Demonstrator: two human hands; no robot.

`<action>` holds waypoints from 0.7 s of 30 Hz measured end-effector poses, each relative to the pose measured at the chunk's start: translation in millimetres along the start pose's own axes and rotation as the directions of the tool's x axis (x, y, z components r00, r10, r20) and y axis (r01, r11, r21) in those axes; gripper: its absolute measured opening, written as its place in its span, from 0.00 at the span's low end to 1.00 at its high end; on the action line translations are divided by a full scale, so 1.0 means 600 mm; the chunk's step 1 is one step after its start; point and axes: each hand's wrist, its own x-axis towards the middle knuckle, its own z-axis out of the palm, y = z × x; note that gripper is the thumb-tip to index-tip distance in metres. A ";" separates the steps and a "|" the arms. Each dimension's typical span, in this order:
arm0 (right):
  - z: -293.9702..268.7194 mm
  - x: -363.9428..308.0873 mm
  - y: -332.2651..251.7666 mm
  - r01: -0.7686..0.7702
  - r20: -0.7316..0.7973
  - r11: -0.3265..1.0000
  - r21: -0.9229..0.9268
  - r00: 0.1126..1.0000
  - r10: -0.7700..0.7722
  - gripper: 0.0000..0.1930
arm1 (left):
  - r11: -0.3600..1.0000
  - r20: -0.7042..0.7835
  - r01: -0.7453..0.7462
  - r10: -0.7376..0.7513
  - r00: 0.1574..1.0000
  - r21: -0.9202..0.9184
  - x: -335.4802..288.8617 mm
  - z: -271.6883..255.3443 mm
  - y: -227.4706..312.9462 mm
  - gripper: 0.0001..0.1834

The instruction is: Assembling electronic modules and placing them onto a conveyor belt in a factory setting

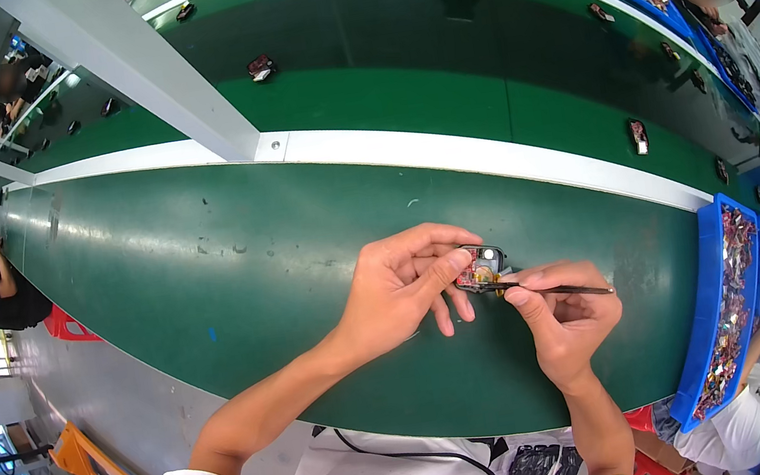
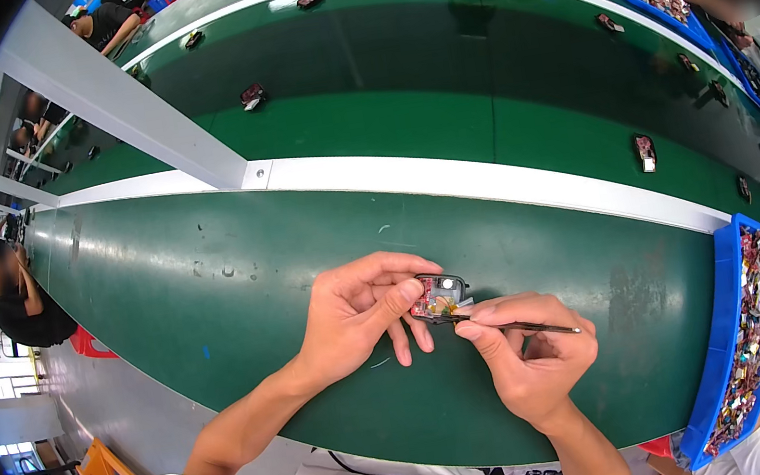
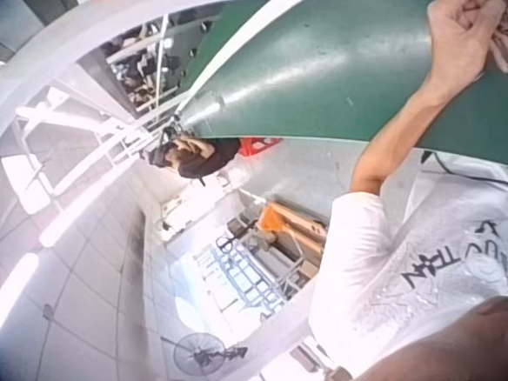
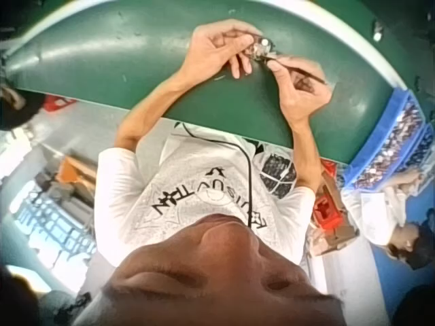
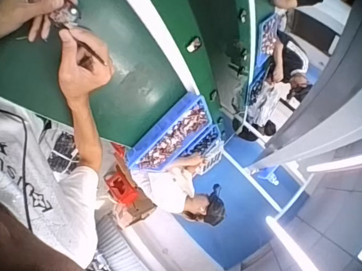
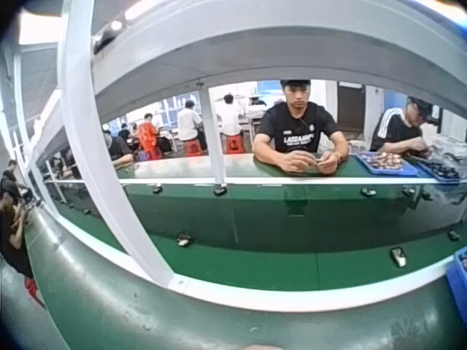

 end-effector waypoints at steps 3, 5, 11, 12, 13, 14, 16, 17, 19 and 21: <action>0.000 0.003 0.001 0.055 0.022 0.998 -0.024 0.998 -0.055 0.08 | 1.000 0.003 -0.001 0.001 1.000 -0.004 0.000 -0.002 0.000 0.13; 0.001 0.004 0.002 0.091 0.041 0.995 -0.046 0.995 -0.089 0.08 | 1.000 0.002 -0.005 0.005 1.000 -0.007 0.000 -0.002 0.000 0.13; 0.003 0.003 0.004 0.130 0.051 0.990 -0.055 0.991 -0.127 0.09 | 1.000 -0.021 -0.007 0.007 1.000 0.001 0.000 -0.002 0.002 0.13; 0.003 0.003 0.003 0.132 0.054 0.989 -0.063 0.990 -0.129 0.08 | 1.000 -0.024 -0.006 0.006 1.000 0.001 0.000 -0.002 0.002 0.13; 0.003 0.003 0.002 0.134 0.058 0.989 -0.070 0.990 -0.130 0.08 | 1.000 -0.024 -0.006 0.006 1.000 0.001 -0.001 -0.002 0.001 0.13; 0.004 0.003 0.001 0.133 0.058 0.989 -0.070 0.990 -0.129 0.08 | 1.000 -0.026 -0.005 0.006 1.000 0.021 -0.001 -0.002 0.001 0.13; 0.005 0.001 -0.001 0.045 0.022 0.997 -0.063 0.999 -0.043 0.08 | 0.999 -0.026 -0.004 0.005 1.000 0.040 -0.002 -0.002 0.002 0.13; 0.004 0.002 -0.003 0.044 0.021 0.997 -0.064 0.999 -0.043 0.08 | 0.999 -0.033 -0.006 0.008 0.999 0.049 -0.003 -0.002 0.002 0.13; 0.001 0.004 -0.004 0.010 0.035 0.997 -0.080 0.999 -0.007 0.09 | 0.998 -0.040 -0.009 0.011 0.999 0.059 -0.003 -0.002 0.002 0.13; 0.001 0.005 -0.005 0.032 0.045 0.996 -0.089 0.999 -0.028 0.09 | 0.999 -0.052 -0.026 0.028 0.998 0.038 -0.001 -0.004 -0.001 0.13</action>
